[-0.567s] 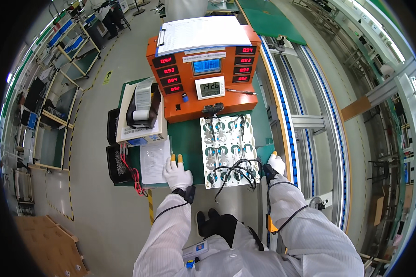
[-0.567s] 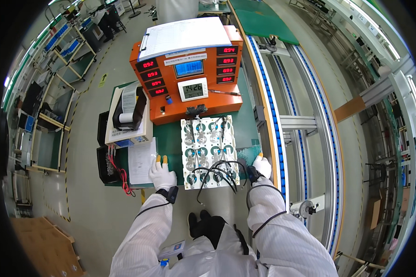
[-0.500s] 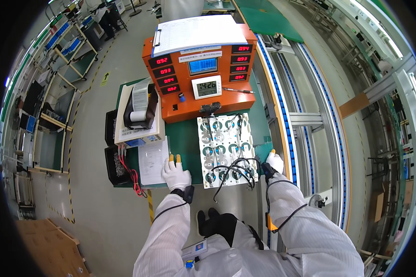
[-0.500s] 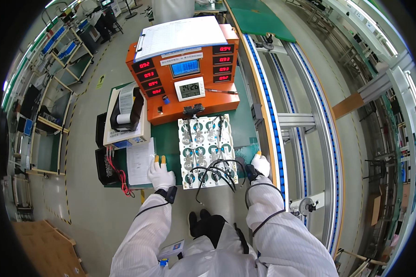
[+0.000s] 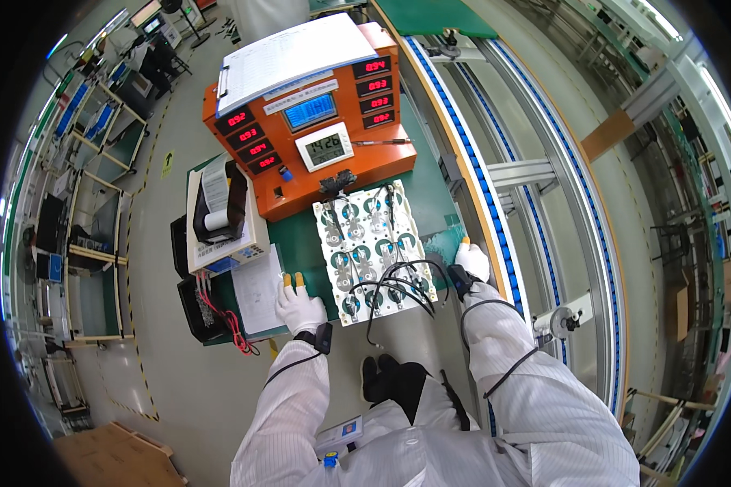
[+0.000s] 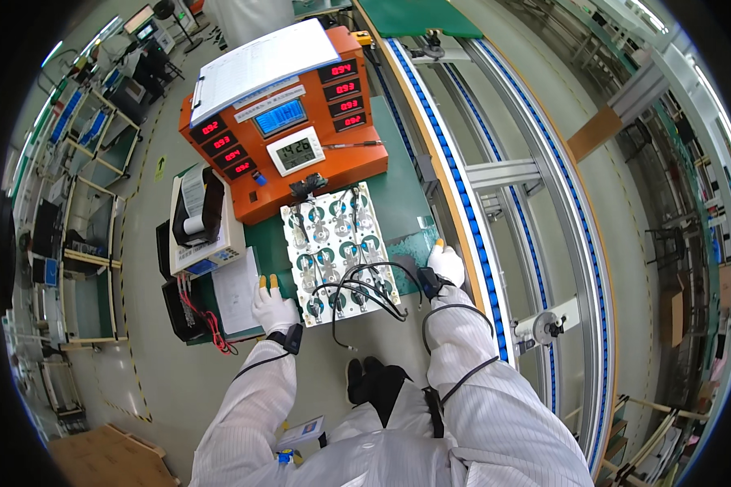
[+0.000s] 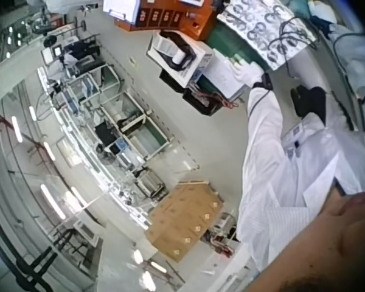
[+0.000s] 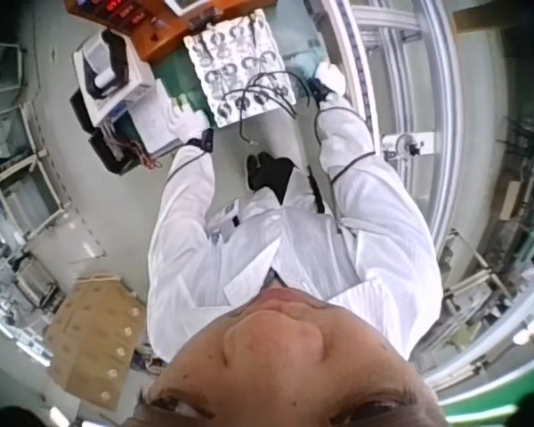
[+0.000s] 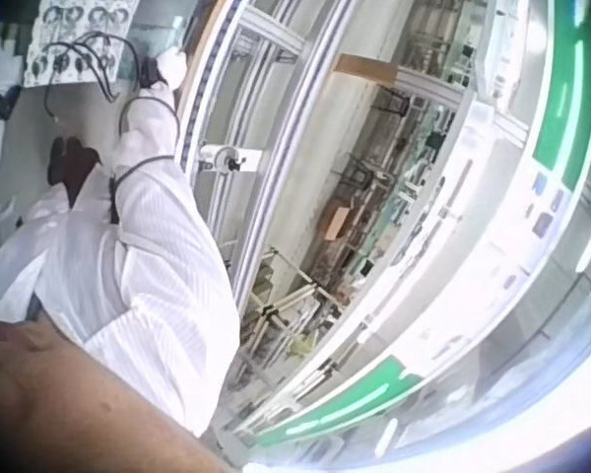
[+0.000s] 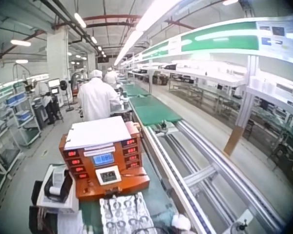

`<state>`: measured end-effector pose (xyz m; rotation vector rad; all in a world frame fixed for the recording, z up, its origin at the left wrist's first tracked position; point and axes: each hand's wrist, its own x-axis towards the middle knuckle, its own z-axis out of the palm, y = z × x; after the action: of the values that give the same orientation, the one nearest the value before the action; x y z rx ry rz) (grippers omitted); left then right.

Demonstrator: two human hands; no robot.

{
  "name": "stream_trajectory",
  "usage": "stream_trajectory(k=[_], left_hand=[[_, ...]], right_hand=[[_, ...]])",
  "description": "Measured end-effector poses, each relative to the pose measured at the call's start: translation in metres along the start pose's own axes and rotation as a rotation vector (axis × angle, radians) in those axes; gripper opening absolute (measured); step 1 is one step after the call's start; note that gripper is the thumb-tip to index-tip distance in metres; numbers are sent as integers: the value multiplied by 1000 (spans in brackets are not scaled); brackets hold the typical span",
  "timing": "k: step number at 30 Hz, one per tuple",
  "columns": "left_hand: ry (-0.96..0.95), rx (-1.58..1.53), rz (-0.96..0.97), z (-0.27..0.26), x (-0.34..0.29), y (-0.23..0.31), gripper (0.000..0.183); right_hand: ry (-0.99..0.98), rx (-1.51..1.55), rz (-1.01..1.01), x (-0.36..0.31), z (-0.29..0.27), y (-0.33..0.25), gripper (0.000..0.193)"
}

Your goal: Testing battery packs and circuit board assemblies using industrial testing equipment and probes.

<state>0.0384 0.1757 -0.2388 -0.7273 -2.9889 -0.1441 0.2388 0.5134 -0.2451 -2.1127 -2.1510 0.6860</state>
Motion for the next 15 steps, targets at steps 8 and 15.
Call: stream_trajectory(k=[8, 15], left_hand=[[103, 103, 53, 7, 0, 4, 57], [89, 110, 13, 7, -1, 3, 56]], right_hand=[[9, 31, 0, 2, -3, 2, 52], [16, 21, -10, -3, -3, -2, 54]])
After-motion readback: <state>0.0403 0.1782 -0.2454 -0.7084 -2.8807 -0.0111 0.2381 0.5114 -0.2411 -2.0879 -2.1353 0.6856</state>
